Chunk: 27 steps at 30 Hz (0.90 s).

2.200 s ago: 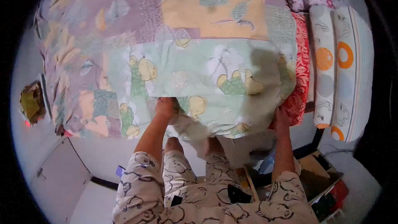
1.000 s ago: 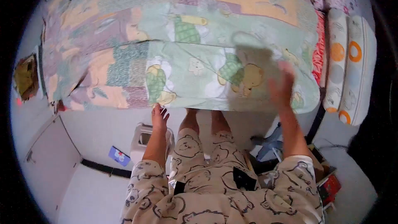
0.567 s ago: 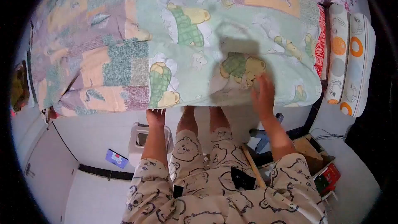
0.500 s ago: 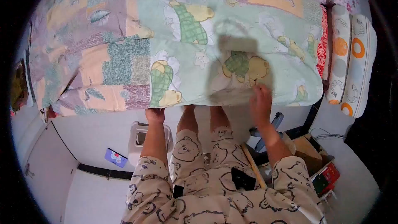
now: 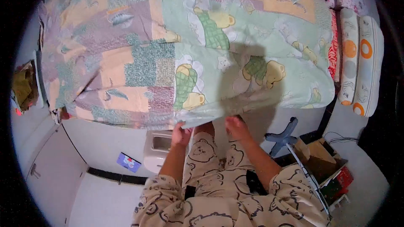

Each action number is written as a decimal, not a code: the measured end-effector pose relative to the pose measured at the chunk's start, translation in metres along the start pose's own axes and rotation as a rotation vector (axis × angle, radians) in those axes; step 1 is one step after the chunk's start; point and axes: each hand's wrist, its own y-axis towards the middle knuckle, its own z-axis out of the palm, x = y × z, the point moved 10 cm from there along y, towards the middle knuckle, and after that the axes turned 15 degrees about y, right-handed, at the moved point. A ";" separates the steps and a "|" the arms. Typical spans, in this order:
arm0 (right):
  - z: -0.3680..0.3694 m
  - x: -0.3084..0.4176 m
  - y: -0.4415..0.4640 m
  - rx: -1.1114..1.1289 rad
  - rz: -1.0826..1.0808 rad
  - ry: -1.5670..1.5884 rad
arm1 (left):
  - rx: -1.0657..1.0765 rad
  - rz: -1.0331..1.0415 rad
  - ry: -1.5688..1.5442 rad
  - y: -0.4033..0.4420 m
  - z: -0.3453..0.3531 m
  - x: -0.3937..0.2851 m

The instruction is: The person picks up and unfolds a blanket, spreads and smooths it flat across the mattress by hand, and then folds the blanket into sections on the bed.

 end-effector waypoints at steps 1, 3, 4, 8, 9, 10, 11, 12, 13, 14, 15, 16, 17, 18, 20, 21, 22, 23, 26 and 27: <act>0.017 -0.019 -0.010 0.085 0.214 0.184 | 0.020 -0.102 -0.035 -0.012 0.004 0.010; 0.048 -0.022 -0.035 0.176 0.407 0.372 | 0.025 -0.126 -0.111 -0.039 0.044 0.005; 0.063 -0.024 -0.054 0.104 0.587 0.674 | 0.058 -0.121 -0.118 -0.047 0.058 0.002; 0.113 0.000 -0.076 0.350 0.651 1.513 | 0.135 -0.137 -0.179 -0.081 0.092 -0.013; 0.110 0.007 -0.070 0.260 0.625 1.606 | 0.123 -0.120 -0.154 -0.095 0.107 -0.022; 0.109 0.016 -0.064 0.263 0.609 1.609 | 0.154 -0.113 -0.133 -0.108 0.117 -0.028; 0.090 0.037 -0.047 0.220 0.389 1.714 | 0.162 -0.100 -0.102 -0.121 0.126 -0.033; 0.066 0.060 -0.034 0.176 0.164 1.807 | 0.170 -0.086 -0.070 -0.131 0.132 -0.034; 0.042 0.079 -0.023 0.152 0.052 1.848 | 0.178 -0.087 -0.058 -0.138 0.133 -0.032; 0.012 0.093 -0.018 0.125 -0.060 1.889 | 0.228 -0.096 -0.048 -0.147 0.137 -0.028; -0.028 0.060 -0.002 -0.013 -0.171 1.822 | 0.273 -0.108 -0.037 -0.156 0.138 -0.024; -0.070 0.024 0.008 -0.150 -0.273 1.748 | 0.271 -0.116 -0.022 -0.161 0.133 -0.016; -0.101 0.033 -0.015 -0.270 -0.378 1.465 | 0.177 -0.047 -0.012 -0.158 0.117 -0.014; -0.128 0.037 -0.026 -0.326 -0.410 1.437 | 0.092 0.035 -0.005 -0.150 0.102 -0.017; -0.172 0.033 -0.040 -0.389 -0.385 1.639 | 0.025 0.092 -0.028 -0.130 0.081 -0.021; -0.192 0.032 -0.049 -0.372 -0.387 1.647 | -0.043 0.130 -0.017 -0.120 0.068 -0.025; -0.199 0.045 -0.063 -0.339 -0.317 1.635 | -0.111 0.175 -0.007 -0.110 0.057 -0.028; -0.198 0.055 -0.073 -0.302 -0.245 1.621 | 0.015 0.444 0.322 -0.104 0.072 -0.046; -0.186 0.092 -0.087 -0.064 -0.263 1.300 | 0.011 0.536 0.490 -0.095 0.112 -0.048; -0.170 0.094 -0.086 0.089 -0.110 1.338 | -0.019 0.453 0.317 -0.091 0.126 -0.044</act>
